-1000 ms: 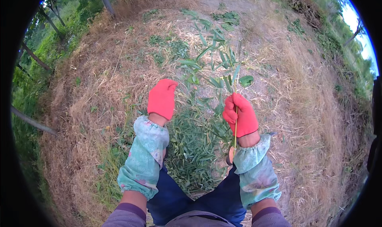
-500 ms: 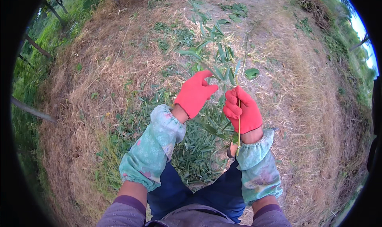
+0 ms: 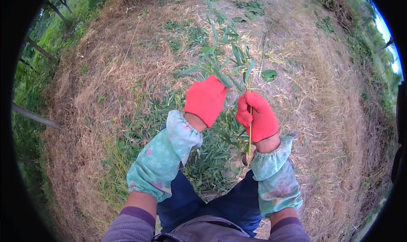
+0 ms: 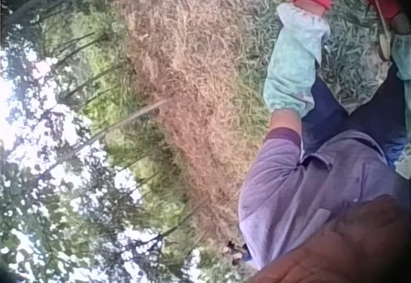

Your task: The person sits on the ground and strips leaves from plant stems by hand, placing the stripped leaves into a pile on their lap. The person handles multiple stems one at a time, removing foliage and discarding the bare stems.

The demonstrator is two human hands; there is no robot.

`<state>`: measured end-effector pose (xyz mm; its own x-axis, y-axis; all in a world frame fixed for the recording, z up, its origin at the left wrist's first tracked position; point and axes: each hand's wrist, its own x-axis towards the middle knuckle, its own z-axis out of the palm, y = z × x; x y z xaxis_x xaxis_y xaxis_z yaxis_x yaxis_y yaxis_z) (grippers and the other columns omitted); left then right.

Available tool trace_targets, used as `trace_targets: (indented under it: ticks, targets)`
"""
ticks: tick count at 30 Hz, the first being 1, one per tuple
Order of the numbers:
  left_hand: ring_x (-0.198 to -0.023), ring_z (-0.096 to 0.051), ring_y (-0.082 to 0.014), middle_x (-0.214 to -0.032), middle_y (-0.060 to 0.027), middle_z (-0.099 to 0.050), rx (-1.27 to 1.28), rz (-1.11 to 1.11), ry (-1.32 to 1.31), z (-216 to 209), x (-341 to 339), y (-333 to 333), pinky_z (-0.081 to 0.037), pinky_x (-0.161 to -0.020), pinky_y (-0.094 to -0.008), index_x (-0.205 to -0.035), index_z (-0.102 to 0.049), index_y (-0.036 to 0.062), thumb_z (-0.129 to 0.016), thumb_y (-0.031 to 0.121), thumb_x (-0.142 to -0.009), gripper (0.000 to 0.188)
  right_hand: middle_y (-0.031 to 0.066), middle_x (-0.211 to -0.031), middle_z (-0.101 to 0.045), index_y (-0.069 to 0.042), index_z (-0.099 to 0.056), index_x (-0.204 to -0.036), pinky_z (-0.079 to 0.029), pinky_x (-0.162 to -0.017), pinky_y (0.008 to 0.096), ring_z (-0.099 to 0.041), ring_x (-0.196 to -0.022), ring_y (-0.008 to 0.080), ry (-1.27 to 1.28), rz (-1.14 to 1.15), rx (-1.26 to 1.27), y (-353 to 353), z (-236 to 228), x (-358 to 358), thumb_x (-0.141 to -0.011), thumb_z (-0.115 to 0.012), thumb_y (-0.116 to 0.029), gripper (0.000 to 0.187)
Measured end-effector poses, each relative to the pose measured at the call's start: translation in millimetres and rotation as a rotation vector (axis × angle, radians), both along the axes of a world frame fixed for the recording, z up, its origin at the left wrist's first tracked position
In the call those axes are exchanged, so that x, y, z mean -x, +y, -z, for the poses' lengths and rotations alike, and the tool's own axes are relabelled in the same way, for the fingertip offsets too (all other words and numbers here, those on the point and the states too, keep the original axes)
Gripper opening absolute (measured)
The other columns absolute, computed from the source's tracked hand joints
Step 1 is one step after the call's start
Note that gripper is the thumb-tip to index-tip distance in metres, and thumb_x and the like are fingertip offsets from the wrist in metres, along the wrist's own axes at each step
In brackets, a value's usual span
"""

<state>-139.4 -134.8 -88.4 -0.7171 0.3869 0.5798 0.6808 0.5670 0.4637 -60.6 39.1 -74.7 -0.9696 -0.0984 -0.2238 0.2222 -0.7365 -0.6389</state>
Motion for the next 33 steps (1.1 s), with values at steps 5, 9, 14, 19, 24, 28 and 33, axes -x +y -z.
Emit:
trace_targets:
  ticks: [5,9,14,19,24,28,33]
  targets:
    - [-0.08,-0.066,-0.0393,-0.088,-0.0117,-0.068,0.213,-0.243,-0.195,-8.6,-1.7,2.3,-0.053,-0.071,-0.0501,-0.091,-0.068,0.0131,-0.067,0.022,-0.084,0.011,0.0057,-0.071,-0.059,-0.005,-0.056,-0.083,-0.037,-0.044,0.0283,-0.046,-0.046,0.0129,-0.077,0.093,-0.236,-21.5,1.7,4.3,-0.096,-0.063,-0.021,0.021]
    - [-0.079,-0.067,-0.0398,-0.085,-0.0139,-0.07,0.287,-0.271,-0.159,-8.6,3.2,4.9,-0.053,-0.068,-0.0504,-0.097,-0.066,0.0124,-0.069,0.024,-0.085,0.017,0.0051,-0.068,-0.06,-0.004,-0.057,-0.082,-0.035,-0.039,0.0264,-0.049,-0.043,0.0122,-0.1,0.188,-0.335,-30.2,3.6,9.5,-0.093,-0.066,-0.018,0.02]
    - [-0.083,-0.066,-0.0402,-0.089,-0.0144,-0.07,0.192,-0.374,-0.349,5.2,12.9,-1.0,-0.052,-0.072,-0.0518,-0.095,-0.067,0.0111,-0.066,0.027,-0.088,0.018,0.0029,-0.064,-0.059,-0.004,-0.057,-0.077,-0.035,-0.039,0.0256,-0.049,-0.042,0.0109,-0.088,0.21,-0.562,-52.5,-5.9,9.9,-0.091,-0.067,-0.021,0.024]
    - [-0.094,-0.066,-0.0402,-0.099,-0.0159,-0.071,0.35,-0.449,-0.377,-3.4,58.7,-45.0,-0.053,-0.081,-0.0479,-0.104,-0.067,0.0098,-0.063,0.028,-0.091,0.023,0.0029,-0.064,-0.059,-0.005,-0.057,-0.078,-0.035,-0.041,0.0259,-0.048,-0.042,0.0108,-0.028,0.234,-0.52,-38.9,-14.1,0.4,-0.093,-0.067,-0.023,0.026]
    - [-0.086,-0.067,-0.0273,-0.095,-0.0136,-0.069,0.076,0.024,-0.508,9.7,28.6,-33.6,-0.052,-0.079,-0.0363,-0.117,-0.067,0.0095,-0.066,0.02,-0.09,0.029,0.0043,-0.074,-0.06,-0.004,-0.057,-0.088,-0.039,-0.046,0.029,-0.05,-0.049,0.0136,0.063,0.17,-0.186,-5.5,-3.9,4.9,-0.1,-0.06,-0.023,0.022]
    - [-0.082,-0.062,-0.0134,-0.096,-0.0058,-0.068,-0.279,0.34,-0.853,-30.7,6.0,-11.2,-0.05,-0.077,-0.0305,-0.113,-0.068,0.003,-0.07,0.021,-0.09,0.03,0.005,-0.076,-0.06,-0.004,-0.057,-0.091,-0.041,-0.048,0.0302,-0.051,-0.05,0.0152,0.047,0.132,-0.115,-2.8,-1.4,0.0,-0.101,-0.059,-0.026,0.024]
    - [-0.078,-0.061,-0.0118,-0.083,-0.0037,-0.067,-0.5,0.296,-1.005,-30.9,8.9,-4.3,-0.049,-0.074,-0.0282,-0.097,-0.068,-0.0002,-0.066,0.017,-0.092,0.018,0.0052,-0.076,-0.06,-0.004,-0.057,-0.09,-0.041,-0.048,0.0304,-0.05,-0.049,0.0155,0.041,0.103,-0.158,-7.2,5.1,2.6,-0.102,-0.057,-0.025,0.024]
